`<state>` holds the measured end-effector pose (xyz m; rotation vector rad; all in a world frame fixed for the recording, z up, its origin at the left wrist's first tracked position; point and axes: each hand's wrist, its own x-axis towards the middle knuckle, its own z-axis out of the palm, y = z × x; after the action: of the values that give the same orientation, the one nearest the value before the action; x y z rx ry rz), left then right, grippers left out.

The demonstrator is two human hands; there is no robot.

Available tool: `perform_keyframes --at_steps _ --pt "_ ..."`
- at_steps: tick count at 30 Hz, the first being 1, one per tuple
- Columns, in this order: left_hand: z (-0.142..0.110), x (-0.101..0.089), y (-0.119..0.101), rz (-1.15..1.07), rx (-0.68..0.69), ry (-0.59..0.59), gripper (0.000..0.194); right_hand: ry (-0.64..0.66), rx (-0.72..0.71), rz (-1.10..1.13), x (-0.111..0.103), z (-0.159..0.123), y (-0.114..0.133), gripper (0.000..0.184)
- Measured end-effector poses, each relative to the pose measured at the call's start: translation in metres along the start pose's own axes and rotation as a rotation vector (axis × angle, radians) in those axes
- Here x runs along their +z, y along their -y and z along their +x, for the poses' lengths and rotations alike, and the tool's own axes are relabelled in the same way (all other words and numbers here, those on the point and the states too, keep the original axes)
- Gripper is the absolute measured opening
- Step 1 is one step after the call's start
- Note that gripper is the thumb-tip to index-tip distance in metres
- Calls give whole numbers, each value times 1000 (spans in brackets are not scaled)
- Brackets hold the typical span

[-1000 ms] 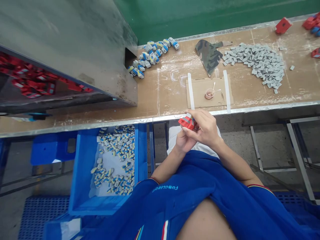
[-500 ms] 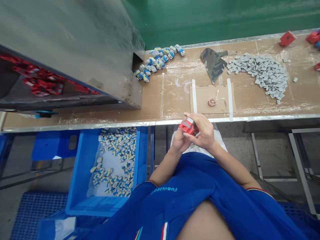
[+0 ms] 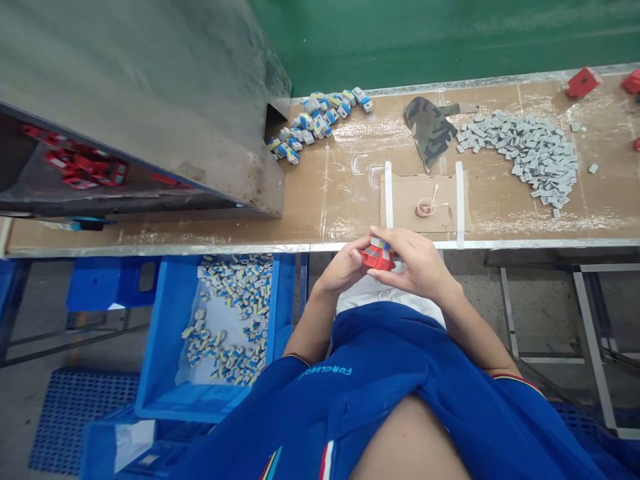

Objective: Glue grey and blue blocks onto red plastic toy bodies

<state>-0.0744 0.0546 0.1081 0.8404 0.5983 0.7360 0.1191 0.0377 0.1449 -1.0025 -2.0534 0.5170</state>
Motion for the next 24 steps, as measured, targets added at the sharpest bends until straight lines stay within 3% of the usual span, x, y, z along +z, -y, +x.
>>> perform_keyframes --at_steps 4,7,9,13,15,17,20,22,24 --pt "2 9 4 -102 -95 -83 77 17 35 5 -4 2 1 71" --pt "6 13 -3 -13 -77 -119 80 17 66 -29 -15 0 5 74" --pt "10 15 -15 217 39 -190 72 -31 84 -33 -28 -7 7 73" --pt "19 19 -46 900 277 -437 60 -246 199 12 -59 -35 -3 59" --pt "23 21 -60 1126 313 -471 63 -391 307 -22 -71 -51 -21 51" --pt "32 21 -72 1258 316 -461 66 -453 439 -75 -80 -67 -45 46" --pt "70 14 -92 1360 286 -435 69 -480 619 -149 -83 -87 -86 41" --pt "120 5 -110 1387 230 -416 69 -519 730 -152 -80 -97 -109 45" --pt "186 -4 -131 1368 149 -431 64 -564 806 -142 -73 -103 -124 48"
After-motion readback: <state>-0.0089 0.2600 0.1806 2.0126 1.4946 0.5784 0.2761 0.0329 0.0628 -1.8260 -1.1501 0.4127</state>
